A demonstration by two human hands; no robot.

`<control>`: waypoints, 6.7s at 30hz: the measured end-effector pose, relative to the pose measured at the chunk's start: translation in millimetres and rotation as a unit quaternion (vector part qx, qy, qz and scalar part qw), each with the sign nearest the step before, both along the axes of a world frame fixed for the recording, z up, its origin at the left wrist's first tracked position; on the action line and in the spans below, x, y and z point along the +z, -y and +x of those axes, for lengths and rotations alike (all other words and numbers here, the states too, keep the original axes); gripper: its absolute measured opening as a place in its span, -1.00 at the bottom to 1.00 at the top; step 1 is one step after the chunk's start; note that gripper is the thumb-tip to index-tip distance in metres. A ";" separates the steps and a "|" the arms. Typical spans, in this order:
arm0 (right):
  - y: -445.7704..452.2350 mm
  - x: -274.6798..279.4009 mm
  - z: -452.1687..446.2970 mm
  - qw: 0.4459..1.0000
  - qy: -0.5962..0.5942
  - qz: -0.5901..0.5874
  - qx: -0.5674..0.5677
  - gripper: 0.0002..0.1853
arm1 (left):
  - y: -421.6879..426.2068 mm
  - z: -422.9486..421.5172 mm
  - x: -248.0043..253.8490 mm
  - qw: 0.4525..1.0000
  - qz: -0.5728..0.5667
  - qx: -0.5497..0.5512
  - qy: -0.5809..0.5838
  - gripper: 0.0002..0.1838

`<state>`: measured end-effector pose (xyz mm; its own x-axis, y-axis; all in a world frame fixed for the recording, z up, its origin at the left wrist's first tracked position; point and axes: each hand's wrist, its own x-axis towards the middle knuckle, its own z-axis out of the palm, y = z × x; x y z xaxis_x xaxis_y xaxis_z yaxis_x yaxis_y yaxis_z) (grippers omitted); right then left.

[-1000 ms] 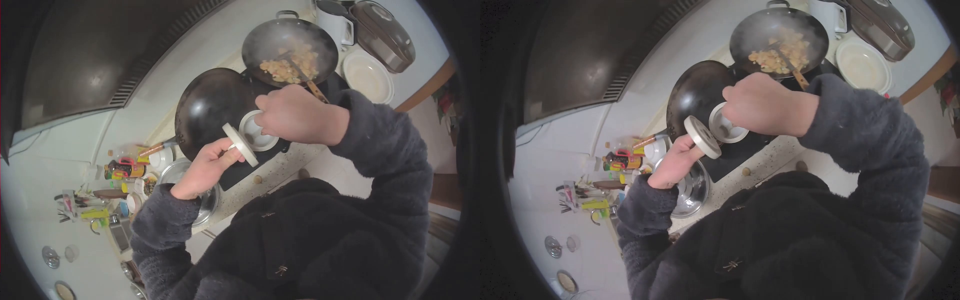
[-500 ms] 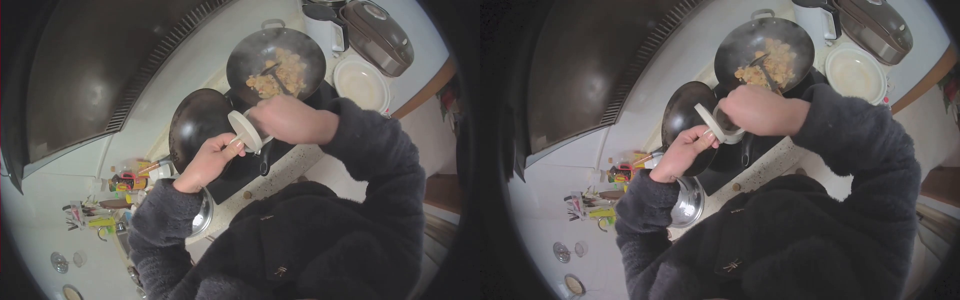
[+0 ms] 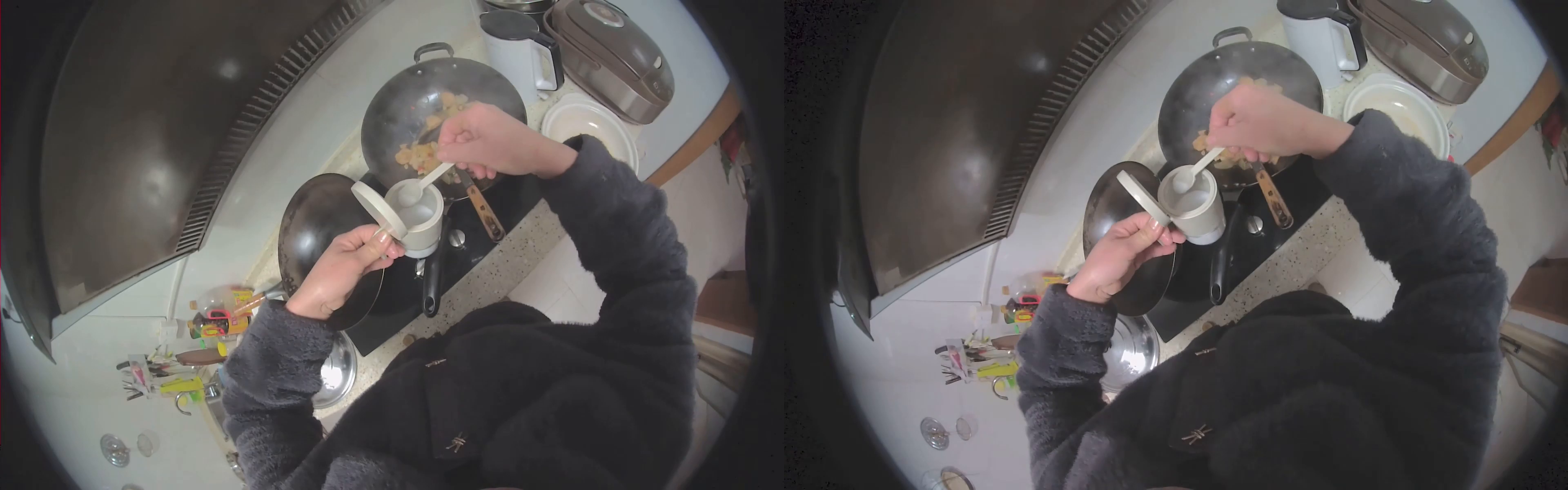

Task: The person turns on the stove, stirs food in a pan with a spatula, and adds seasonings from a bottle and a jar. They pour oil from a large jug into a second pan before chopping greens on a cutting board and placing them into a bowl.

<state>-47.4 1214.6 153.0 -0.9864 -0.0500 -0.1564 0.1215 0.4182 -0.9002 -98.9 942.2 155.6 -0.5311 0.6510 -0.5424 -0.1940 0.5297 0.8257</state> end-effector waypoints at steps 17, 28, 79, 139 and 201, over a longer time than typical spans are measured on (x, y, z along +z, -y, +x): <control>-91.3 -34.0 -40.9 0.975 -0.040 0.040 -0.216 -0.67 | 6.8 0.3 -3.2 0.999 0.005 0.035 0.018 -0.72; -115.0 -61.3 -54.8 0.931 -0.115 0.218 -0.268 -0.66 | 3.3 6.7 0.0 0.999 0.006 0.036 0.010 -0.71; 65.8 80.0 -40.5 0.775 0.269 0.539 -0.193 -0.66 | 579.5 -149.1 -255.3 0.697 0.146 0.701 -0.053 -0.64; 7.4 -143.7 -1.2 0.697 -0.204 0.674 -0.135 -0.46 | 316.0 12.3 -93.9 0.612 0.180 0.761 -0.120 -0.36; -510.0 -671.3 271.1 0.889 0.050 0.454 0.045 -0.65 | -99.9 322.9 -363.6 0.548 -0.660 0.472 -0.203 -0.52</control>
<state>223.8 1724.6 -518.3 -0.9635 0.0634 -0.2601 0.1113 0.9785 -0.1738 224.0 1042.0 -208.0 -0.5444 -0.8352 0.0782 -0.8385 0.5390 -0.0798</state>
